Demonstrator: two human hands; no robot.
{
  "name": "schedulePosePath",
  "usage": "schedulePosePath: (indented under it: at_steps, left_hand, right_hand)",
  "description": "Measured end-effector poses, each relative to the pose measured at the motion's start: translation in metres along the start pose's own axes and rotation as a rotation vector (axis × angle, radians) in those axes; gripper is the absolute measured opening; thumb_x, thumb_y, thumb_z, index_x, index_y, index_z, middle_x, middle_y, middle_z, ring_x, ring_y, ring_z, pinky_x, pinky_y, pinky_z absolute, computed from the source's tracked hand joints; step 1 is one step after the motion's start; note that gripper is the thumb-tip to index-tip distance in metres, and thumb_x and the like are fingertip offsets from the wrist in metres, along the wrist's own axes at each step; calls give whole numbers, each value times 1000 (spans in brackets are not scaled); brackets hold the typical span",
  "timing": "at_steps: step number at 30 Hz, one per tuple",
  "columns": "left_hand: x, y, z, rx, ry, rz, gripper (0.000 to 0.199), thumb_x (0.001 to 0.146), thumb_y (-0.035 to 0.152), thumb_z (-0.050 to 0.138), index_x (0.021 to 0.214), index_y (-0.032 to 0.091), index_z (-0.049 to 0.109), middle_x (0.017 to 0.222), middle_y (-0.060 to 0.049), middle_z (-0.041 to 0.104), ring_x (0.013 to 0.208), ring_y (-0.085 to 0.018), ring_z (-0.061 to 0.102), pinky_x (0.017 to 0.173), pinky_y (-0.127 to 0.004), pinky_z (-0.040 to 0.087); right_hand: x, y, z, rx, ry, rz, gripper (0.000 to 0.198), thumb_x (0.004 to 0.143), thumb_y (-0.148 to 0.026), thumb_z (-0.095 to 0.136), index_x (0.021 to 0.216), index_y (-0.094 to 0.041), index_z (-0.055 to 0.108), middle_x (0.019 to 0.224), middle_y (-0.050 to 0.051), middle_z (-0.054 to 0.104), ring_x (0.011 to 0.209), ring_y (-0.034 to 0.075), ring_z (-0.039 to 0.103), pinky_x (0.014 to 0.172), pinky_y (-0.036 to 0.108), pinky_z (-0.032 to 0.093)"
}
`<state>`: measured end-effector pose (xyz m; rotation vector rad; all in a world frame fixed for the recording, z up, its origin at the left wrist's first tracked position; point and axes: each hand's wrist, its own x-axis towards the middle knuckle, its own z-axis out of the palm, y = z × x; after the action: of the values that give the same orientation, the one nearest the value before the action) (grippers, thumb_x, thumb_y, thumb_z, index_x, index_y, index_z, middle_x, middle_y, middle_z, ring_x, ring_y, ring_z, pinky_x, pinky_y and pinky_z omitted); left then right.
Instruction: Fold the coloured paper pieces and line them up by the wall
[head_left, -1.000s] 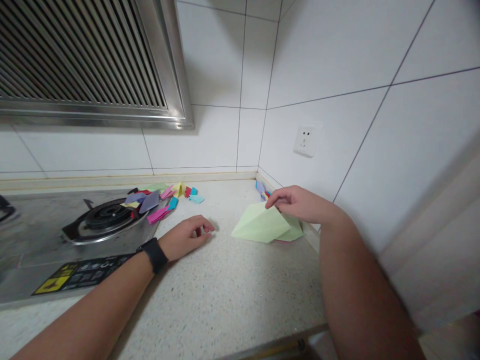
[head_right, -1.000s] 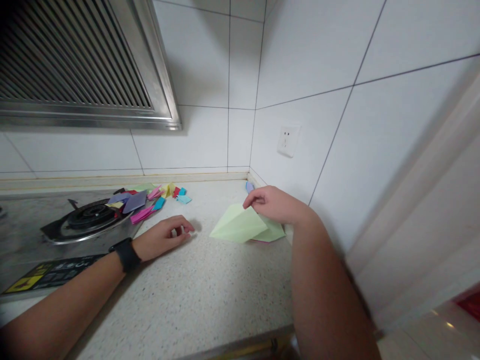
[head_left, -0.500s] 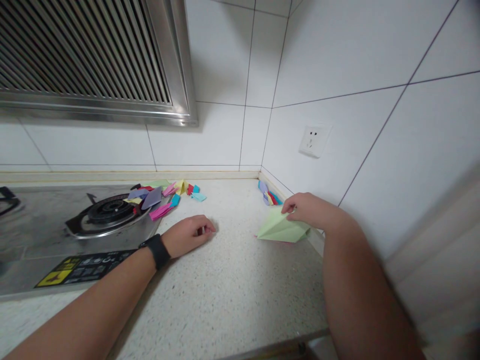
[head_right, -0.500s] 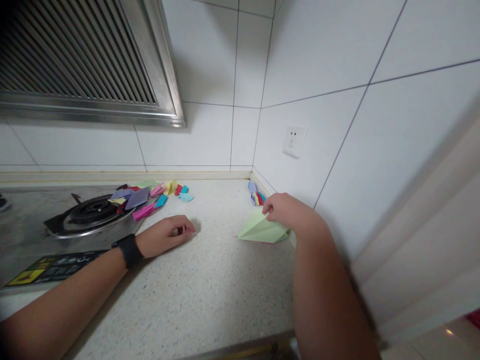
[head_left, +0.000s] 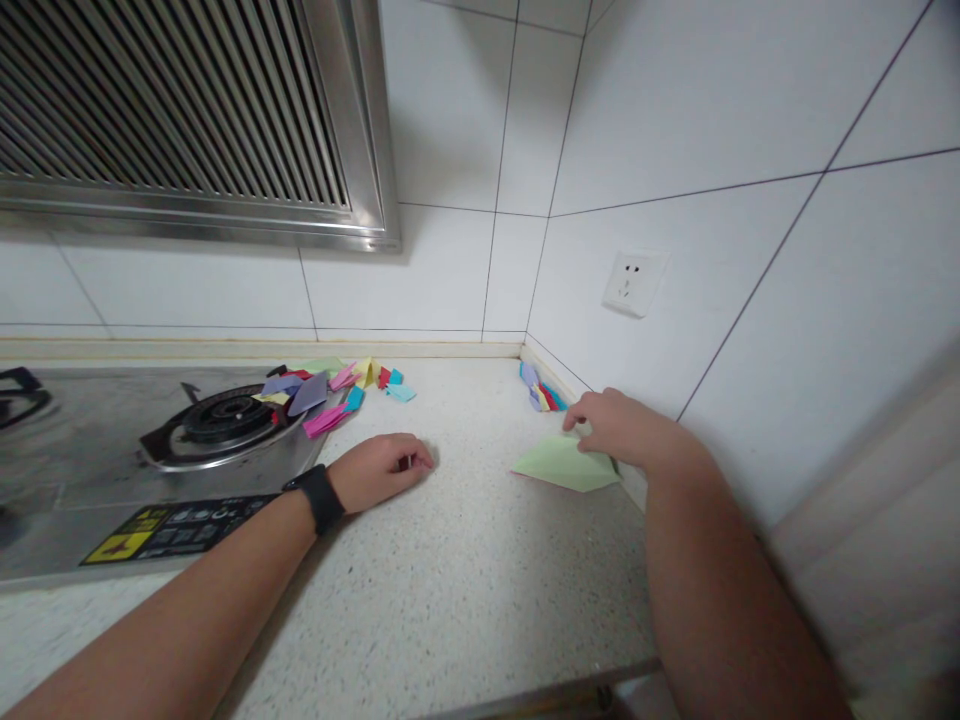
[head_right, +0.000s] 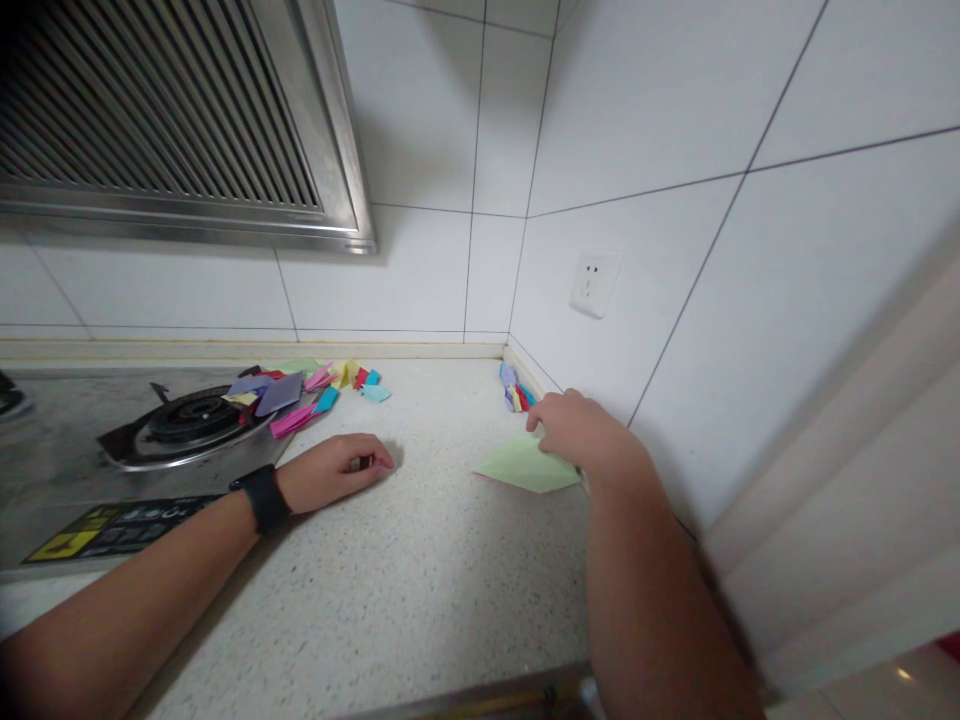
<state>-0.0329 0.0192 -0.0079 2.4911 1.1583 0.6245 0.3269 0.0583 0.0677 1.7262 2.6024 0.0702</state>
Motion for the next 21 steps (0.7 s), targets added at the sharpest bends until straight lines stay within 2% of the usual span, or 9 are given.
schedulePosePath:
  at_steps: [4, 6, 11, 14, 21]
  left_hand:
    - [-1, 1, 0, 0, 7, 10, 18, 88, 28, 51, 92, 20, 67, 85, -2, 65, 74, -14, 57, 70, -25, 42]
    - [-1, 2, -1, 4, 9, 8, 19, 88, 28, 51, 92, 20, 67, 84, -2, 65, 74, -14, 57, 69, -25, 42]
    - [0, 2, -2, 18, 10, 3, 20, 88, 29, 51, 93, 20, 68, 83, -3, 65, 74, -14, 57, 69, -24, 42]
    - [0, 1, -2, 32, 19, -2, 20, 88, 30, 52, 92, 19, 68, 83, -3, 66, 73, -14, 57, 69, -25, 42]
    - [-1, 1, -3, 45, 33, -4, 20, 87, 29, 52, 93, 19, 69, 83, -3, 67, 73, -14, 58, 69, -25, 43]
  right_hand:
    - [9, -21, 2, 61, -1, -208, 29, 71, -17, 66, 99, -26, 71, 108, 5, 67, 105, 25, 57, 89, 32, 41]
    - [14, -30, 6, 96, -48, -247, 26, 72, -16, 65, 96, -24, 71, 103, 4, 69, 99, 22, 60, 86, 30, 42]
    - [19, -36, 14, 119, -196, -114, 21, 70, -12, 60, 88, -19, 70, 90, 5, 71, 82, 19, 63, 66, 26, 42]
    - [18, -34, 13, 86, -230, -61, 22, 67, -10, 59, 85, -18, 70, 88, 6, 71, 80, 20, 63, 61, 25, 40]
    - [17, -32, 15, 78, -219, -98, 20, 66, -7, 56, 78, -18, 68, 83, 6, 69, 74, 20, 62, 58, 26, 37]
